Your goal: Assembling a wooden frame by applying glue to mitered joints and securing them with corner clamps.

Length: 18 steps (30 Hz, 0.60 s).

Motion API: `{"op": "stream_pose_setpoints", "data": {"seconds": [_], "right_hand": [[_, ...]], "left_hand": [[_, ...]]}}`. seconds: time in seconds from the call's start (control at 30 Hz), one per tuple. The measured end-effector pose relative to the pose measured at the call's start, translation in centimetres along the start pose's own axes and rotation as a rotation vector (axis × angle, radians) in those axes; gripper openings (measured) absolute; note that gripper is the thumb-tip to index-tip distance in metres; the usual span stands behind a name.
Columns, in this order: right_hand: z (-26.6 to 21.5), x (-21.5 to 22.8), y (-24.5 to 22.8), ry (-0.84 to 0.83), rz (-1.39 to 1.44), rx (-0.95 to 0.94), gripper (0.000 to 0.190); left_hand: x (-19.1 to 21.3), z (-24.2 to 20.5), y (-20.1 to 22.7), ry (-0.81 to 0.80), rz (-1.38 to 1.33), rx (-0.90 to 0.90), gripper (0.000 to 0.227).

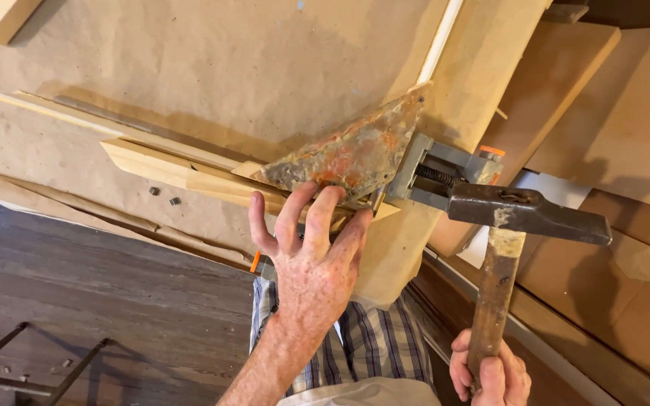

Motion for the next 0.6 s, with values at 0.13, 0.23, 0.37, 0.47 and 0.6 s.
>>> {"op": "stream_pose_setpoints", "data": {"seconds": [0.13,0.23,0.37,0.47,0.6], "right_hand": [[0.1,0.6,1.3,-0.053,0.03,-0.019,0.058],[0.2,0.8,1.7,-0.101,0.02,-0.022,0.059],[0.1,1.2,1.7,-0.133,-0.02,-0.027,0.06],[0.0,1.3,1.9,-0.143,-0.029,-0.022,0.058],[-0.2,1.5,1.6,-0.13,-0.108,-0.053,0.051]], "left_hand": [[0.1,0.1,0.1,0.001,0.01,-0.002,0.023],[0.3,0.3,0.1,-0.013,0.021,0.002,0.022],[0.3,0.4,0.1,-0.004,0.008,-0.003,0.023],[0.5,0.5,0.2,0.003,0.012,-0.005,0.022],[0.4,0.5,0.2,-0.001,0.016,-0.005,0.024]]}}
Point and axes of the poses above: each hand's wrist, its own z-axis towards the middle knuckle, its own x-axis out of the back of the hand, y = z × x, the point moved 3 cm from there along z, towards the middle knuckle, and after that the axes turned 4 degrees about z, right-handed, at the moved point
